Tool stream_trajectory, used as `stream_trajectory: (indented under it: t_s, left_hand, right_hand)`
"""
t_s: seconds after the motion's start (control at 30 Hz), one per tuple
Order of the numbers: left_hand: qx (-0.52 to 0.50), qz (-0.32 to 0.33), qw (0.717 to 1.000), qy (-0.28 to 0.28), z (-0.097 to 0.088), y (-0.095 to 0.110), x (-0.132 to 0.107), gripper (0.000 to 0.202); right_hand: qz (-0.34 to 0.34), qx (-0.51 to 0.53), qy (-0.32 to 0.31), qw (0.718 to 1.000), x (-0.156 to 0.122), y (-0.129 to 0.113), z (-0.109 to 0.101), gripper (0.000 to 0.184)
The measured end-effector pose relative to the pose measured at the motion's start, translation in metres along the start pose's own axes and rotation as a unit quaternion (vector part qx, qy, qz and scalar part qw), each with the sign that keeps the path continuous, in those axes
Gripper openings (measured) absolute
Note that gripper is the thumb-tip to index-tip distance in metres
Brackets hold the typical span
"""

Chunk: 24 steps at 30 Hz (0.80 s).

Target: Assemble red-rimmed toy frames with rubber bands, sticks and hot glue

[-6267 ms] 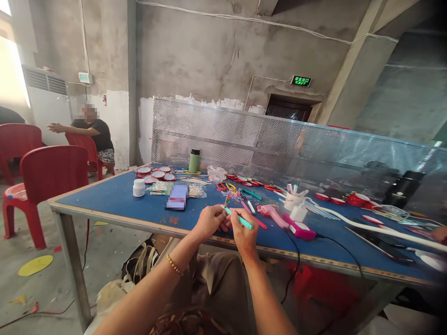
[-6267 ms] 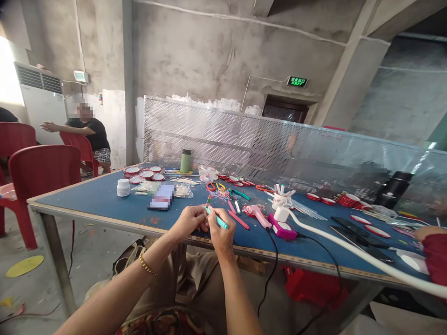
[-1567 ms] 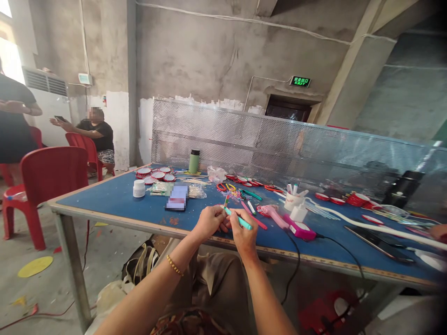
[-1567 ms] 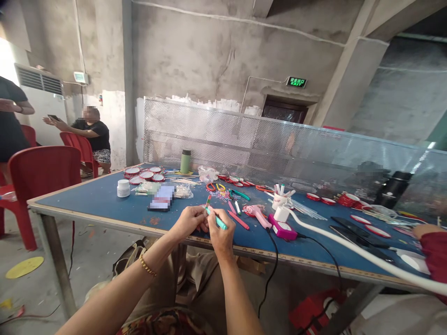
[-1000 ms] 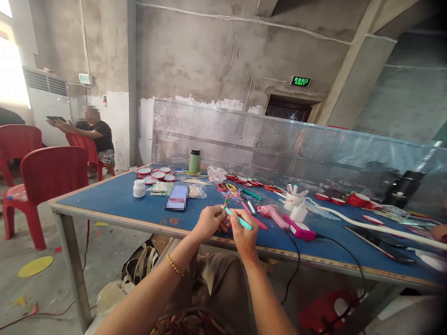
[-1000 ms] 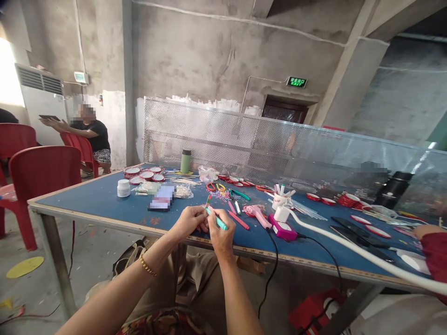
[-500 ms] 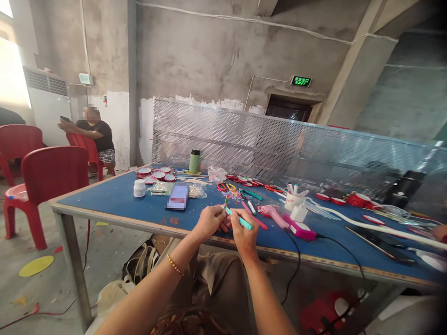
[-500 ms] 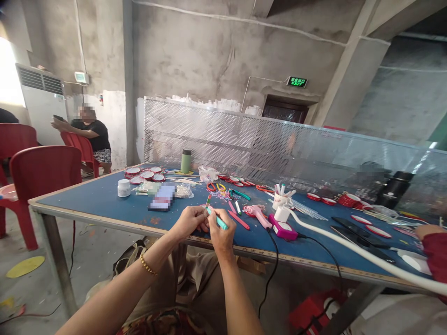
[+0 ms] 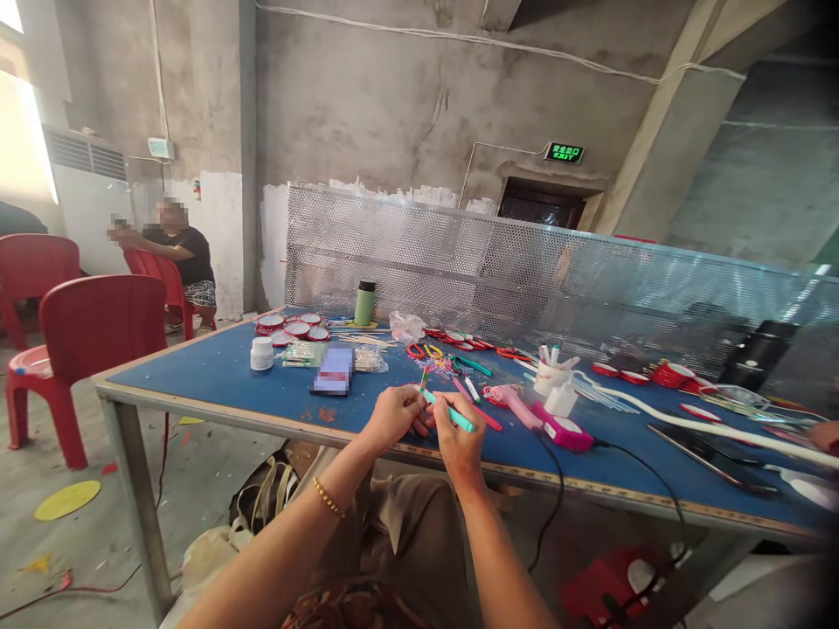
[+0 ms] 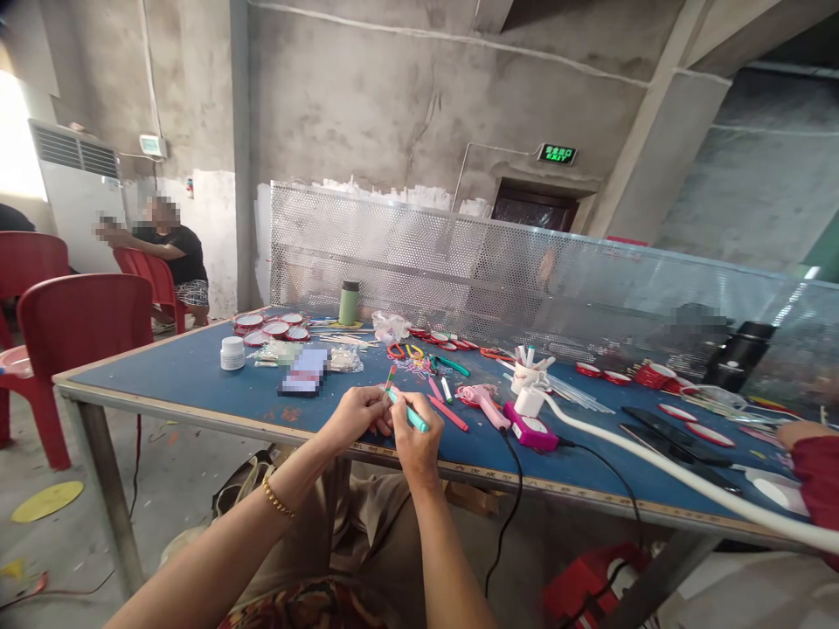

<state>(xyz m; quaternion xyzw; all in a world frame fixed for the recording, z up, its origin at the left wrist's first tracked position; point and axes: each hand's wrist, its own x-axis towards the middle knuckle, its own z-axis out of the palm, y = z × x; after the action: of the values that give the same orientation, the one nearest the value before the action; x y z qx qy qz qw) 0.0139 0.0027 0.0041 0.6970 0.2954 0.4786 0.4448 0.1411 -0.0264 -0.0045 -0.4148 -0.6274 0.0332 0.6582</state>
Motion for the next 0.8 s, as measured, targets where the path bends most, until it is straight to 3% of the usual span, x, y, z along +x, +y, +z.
stream_trajectory:
  t_s: [0.8]
  left_hand:
    - [-0.018, -0.014, 1.0, -0.002, -0.0001, -0.0003, 0.0009, 0.02]
  right_hand:
    - [0.012, 0.016, 0.004, 1.0, 0.0001, -0.0033, -0.0005, 0.021]
